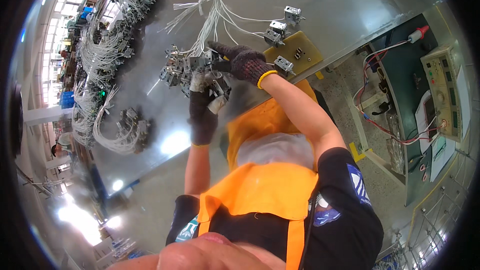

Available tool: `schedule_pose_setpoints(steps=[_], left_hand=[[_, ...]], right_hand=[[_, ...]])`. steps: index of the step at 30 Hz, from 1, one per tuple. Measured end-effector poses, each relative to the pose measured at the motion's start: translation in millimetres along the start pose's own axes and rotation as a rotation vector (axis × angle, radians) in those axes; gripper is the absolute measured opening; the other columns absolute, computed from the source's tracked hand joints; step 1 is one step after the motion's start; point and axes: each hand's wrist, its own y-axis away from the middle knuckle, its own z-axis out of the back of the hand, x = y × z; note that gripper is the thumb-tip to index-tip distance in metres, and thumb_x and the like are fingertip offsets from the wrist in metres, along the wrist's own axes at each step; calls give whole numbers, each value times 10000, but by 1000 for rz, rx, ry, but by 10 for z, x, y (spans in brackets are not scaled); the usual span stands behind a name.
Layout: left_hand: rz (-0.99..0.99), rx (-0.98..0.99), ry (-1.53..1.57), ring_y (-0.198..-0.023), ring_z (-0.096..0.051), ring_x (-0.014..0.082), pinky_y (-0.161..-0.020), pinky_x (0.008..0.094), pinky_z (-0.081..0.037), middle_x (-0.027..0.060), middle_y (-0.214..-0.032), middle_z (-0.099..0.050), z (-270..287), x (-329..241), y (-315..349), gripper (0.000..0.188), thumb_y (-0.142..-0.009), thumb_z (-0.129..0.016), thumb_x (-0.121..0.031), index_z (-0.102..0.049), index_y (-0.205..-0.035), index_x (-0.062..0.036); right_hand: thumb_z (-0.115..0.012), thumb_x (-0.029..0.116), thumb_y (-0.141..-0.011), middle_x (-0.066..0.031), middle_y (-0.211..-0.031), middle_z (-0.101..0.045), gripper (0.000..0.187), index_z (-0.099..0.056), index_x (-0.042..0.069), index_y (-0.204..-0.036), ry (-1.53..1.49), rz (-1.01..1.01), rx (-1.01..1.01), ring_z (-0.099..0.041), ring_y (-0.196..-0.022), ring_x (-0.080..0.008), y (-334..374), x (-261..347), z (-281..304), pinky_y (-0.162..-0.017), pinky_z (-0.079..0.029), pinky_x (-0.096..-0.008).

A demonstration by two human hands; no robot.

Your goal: The worker is assembling cable harnesses by plugging wire connectors into small electronic units on a manual assembly station.

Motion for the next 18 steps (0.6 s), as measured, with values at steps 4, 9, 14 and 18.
schedule_pose_setpoints(steps=[4, 9, 14, 18], left_hand=[[-22, -105, 350, -1339, -411, 239, -1103, 383, -361, 100, -1479, -387, -312, -129, -2, 851, -807, -687, 28, -233, -1523, -34], [-111, -124, 12, -1310, -446, 278, -1095, 382, -367, 126, -1440, -430, -732, 134, 143, 715, -810, -668, 52, -391, -1462, -48], [247, 52, -154, -1166, -515, 330, -1035, 426, -406, 189, -1202, -570, -859, 390, 30, 368, -851, -632, -34, -594, -1216, -25], [96, 43, -426, -1162, -519, 321, -1016, 428, -413, 182, -1183, -576, -865, 383, 34, 377, -839, -664, -60, -589, -1208, -29]], right_hand=[[-704, 385, -854, -173, -1196, -652, 748, -377, 157, -1487, -294, -162, 16, -629, -1067, -302, 106, -171, 46, -919, -476, -385], [-725, 196, -854, -121, -1208, -654, 552, -545, 19, -1344, -396, -345, -107, -590, -1113, -161, 415, 145, 363, -966, -448, -297], [-780, 194, -803, -57, -944, -726, 361, -655, 86, -1125, -449, 487, -227, -710, -814, -157, 1062, 783, 571, -719, -556, -310], [-777, 284, -807, -9, -857, -699, 333, -663, 187, -1104, -559, 746, 124, -694, -733, -189, 1390, 1382, 563, -589, -514, -322]])
